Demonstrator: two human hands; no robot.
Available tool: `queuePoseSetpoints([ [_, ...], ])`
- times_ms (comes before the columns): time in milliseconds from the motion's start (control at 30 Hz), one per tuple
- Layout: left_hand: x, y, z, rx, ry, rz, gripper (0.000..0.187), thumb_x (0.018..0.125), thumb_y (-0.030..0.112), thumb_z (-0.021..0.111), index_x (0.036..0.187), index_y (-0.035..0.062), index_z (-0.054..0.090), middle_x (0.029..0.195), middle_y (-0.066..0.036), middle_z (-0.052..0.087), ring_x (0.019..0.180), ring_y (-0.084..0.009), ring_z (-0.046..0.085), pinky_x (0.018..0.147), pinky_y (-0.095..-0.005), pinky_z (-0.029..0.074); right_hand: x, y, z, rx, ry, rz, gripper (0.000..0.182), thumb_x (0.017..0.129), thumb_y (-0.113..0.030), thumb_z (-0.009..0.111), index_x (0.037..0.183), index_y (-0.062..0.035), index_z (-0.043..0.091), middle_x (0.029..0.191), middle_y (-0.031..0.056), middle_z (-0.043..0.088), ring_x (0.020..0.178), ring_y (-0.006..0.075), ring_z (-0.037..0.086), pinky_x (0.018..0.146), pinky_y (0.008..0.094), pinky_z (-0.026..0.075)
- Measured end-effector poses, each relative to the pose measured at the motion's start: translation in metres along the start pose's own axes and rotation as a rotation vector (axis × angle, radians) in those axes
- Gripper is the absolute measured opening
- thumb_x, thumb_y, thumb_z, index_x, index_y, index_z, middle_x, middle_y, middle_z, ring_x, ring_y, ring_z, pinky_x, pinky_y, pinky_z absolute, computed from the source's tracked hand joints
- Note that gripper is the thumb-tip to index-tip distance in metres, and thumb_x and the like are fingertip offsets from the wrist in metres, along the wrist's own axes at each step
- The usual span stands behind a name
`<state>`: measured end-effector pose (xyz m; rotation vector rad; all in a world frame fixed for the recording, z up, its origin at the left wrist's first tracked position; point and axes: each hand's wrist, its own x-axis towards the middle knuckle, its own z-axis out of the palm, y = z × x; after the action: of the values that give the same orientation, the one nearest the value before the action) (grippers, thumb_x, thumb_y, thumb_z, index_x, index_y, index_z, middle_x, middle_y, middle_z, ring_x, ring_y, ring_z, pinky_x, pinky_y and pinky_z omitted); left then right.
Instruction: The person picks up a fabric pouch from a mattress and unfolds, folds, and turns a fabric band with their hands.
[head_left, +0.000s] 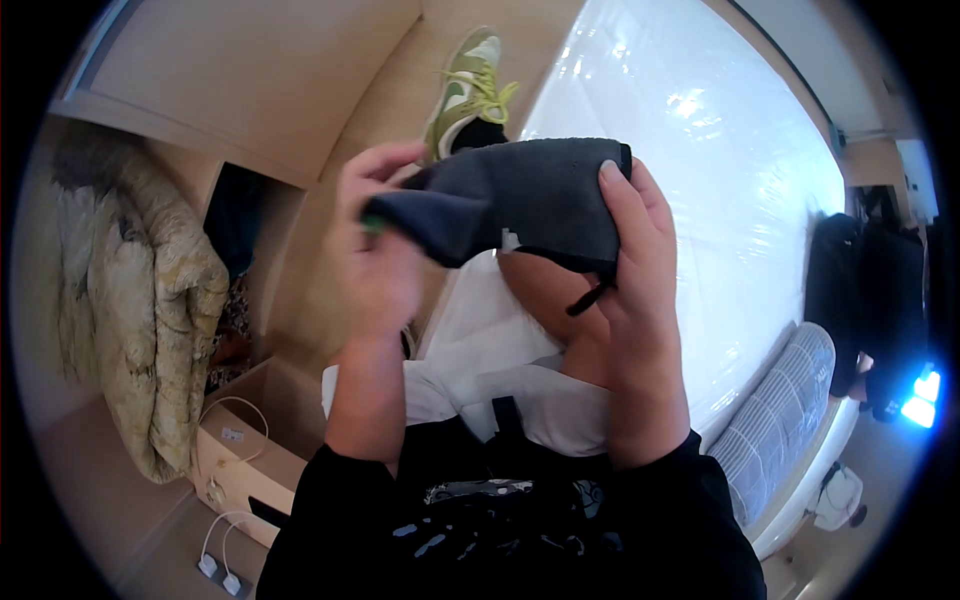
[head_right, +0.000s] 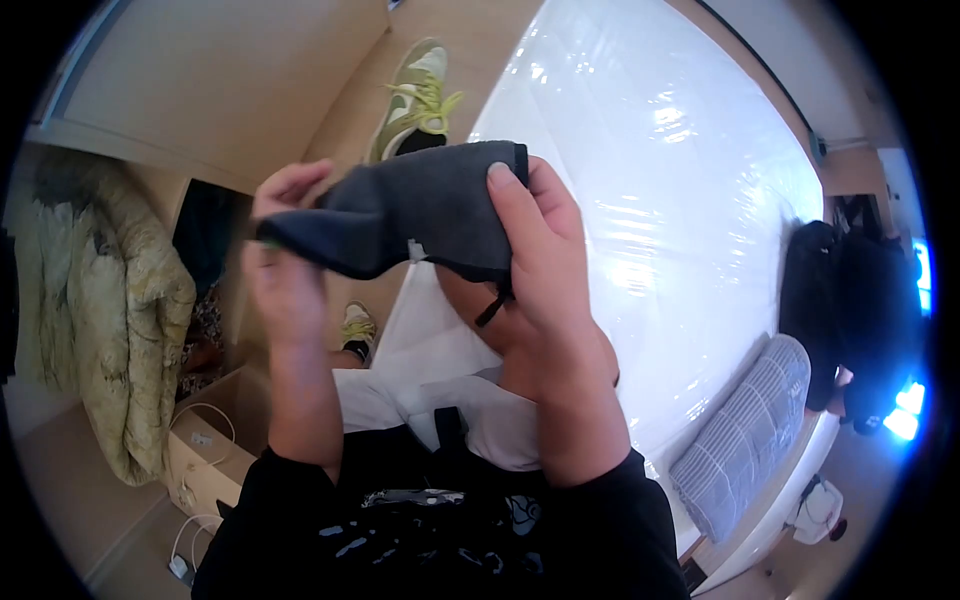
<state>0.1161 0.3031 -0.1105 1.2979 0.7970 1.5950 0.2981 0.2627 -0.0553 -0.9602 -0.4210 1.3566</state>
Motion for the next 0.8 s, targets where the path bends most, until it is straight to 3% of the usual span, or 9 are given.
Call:
queuePoseSetpoints([
  [67, 0.001, 0.009, -0.012, -0.261, 0.052, -0.132, 0.031, 0.102, 0.029, 0.04, 0.086, 0.0054, 0.051, 0.097, -0.013, 0.058, 0.103, -0.025, 0.057, 0.088, -0.0364, 0.046, -0.001, -0.002, -0.001, 0.051, -0.017, 0.031, 0.019, 0.096, -0.012, 0.054, 0.11, 0.0014, 0.055, 0.099, 0.011, 0.066, 0.088, 0.0167, 0.065, 0.078, 0.0288, 0.055],
  [167, 0.001, 0.018, -0.029, -0.505, -0.042, -0.161, 0.03, 0.102, 0.027, 0.041, 0.08, 0.0085, 0.046, 0.079, -0.005, 0.052, 0.081, -0.0184, 0.051, 0.072, -0.032, 0.044, 0.002, -0.005, -0.013, -0.249, -0.214, 0.049, 0.024, 0.095, -0.018, 0.058, 0.109, 0.001, 0.053, 0.099, 0.009, 0.065, 0.088, 0.0142, 0.063, 0.08, 0.0269, 0.051],
  [267, 0.007, 0.031, -0.04, -0.269, 0.199, -0.109, 0.032, 0.101, 0.03, 0.044, 0.075, 0.0107, 0.041, 0.071, -0.001, 0.042, 0.067, -0.0152, 0.039, 0.061, -0.0301, 0.037, 0.007, -0.014, -0.024, -0.653, -0.291, 0.098, 0.022, 0.092, -0.016, 0.061, 0.106, -0.0015, 0.053, 0.097, 0.0086, 0.064, 0.086, 0.0126, 0.06, 0.078, 0.0265, 0.049],
  [333, 0.006, 0.041, -0.054, -0.27, 0.392, -0.158, 0.026, 0.097, 0.03, 0.05, 0.086, 0.0065, 0.052, 0.078, -0.005, 0.054, 0.073, -0.0168, 0.052, 0.066, -0.0299, 0.046, 0.01, -0.018, -0.026, -0.949, -0.262, 0.115, 0.022, 0.089, -0.014, 0.063, 0.106, -0.0023, 0.053, 0.094, 0.0092, 0.064, 0.084, 0.0159, 0.06, 0.078, 0.0279, 0.048],
  [433, 0.014, 0.069, -0.048, -0.113, 0.728, -0.103, 0.02, 0.091, 0.021, 0.059, 0.09, 0.0013, 0.057, 0.081, -0.009, 0.059, 0.069, -0.017, 0.056, 0.063, -0.0287, 0.049, 0.017, -0.002, -0.035, -1.111, -0.537, -0.179, 0.039, 0.085, -0.017, 0.066, 0.119, -0.0047, 0.051, 0.085, 0.0112, 0.064, 0.078, 0.0182, 0.063, 0.071, 0.0298, 0.049],
  [533, -0.003, 0.071, -0.073, 0.001, 0.358, 0.017, 0.018, 0.085, 0.014, 0.066, 0.083, 0.0038, 0.052, 0.082, -0.009, 0.059, 0.068, -0.0149, 0.054, 0.06, -0.0261, 0.044, 0.003, 0.019, -0.021, -1.5, -0.633, -0.214, 0.046, 0.085, -0.021, 0.063, 0.128, -0.0086, 0.049, 0.092, 0.0218, 0.065, 0.083, 0.0362, 0.064, 0.075, 0.04, 0.05],
  [600, -0.007, 0.073, -0.07, 0.076, 0.066, 0.125, 0.03, 0.072, 0.01, 0.076, 0.071, 0.0054, 0.046, 0.072, -0.01, 0.057, 0.058, -0.013, 0.049, 0.051, -0.0244, 0.037, -0.013, 0.016, 0.011, -1.705, -0.693, 0.242, 0.049, 0.087, -0.025, 0.059, 0.131, -0.0092, 0.047, 0.102, 0.0218, 0.064, 0.095, 0.038, 0.061, 0.08, 0.0461, 0.049],
  [767, -0.004, 0.086, -0.036, 0.534, -0.347, 0.339, 0.035, 0.056, 0.013, 0.082, 0.062, 0.0047, 0.048, 0.059, -0.007, 0.049, 0.048, -0.0189, 0.049, 0.044, -0.0264, 0.035, -0.017, 0.035, 0.014, -1.29, -0.783, -0.601, 0.067, 0.079, -0.019, 0.067, 0.14, -0.0082, 0.041, 0.125, 0.0214, 0.055, 0.107, 0.036, 0.058, 0.091, 0.0397, 0.048],
  [800, -0.002, 0.086, -0.032, 0.57, -0.395, 0.329, 0.034, 0.056, 0.012, 0.081, 0.062, 0.0047, 0.049, 0.059, -0.007, 0.049, 0.048, -0.0202, 0.049, 0.044, -0.0272, 0.036, -0.018, 0.032, 0.016, -1.07, -0.852, -0.517, 0.071, 0.076, -0.018, 0.069, 0.141, -0.0086, 0.04, 0.128, 0.0216, 0.053, 0.108, 0.0365, 0.057, 0.093, 0.0391, 0.047],
])
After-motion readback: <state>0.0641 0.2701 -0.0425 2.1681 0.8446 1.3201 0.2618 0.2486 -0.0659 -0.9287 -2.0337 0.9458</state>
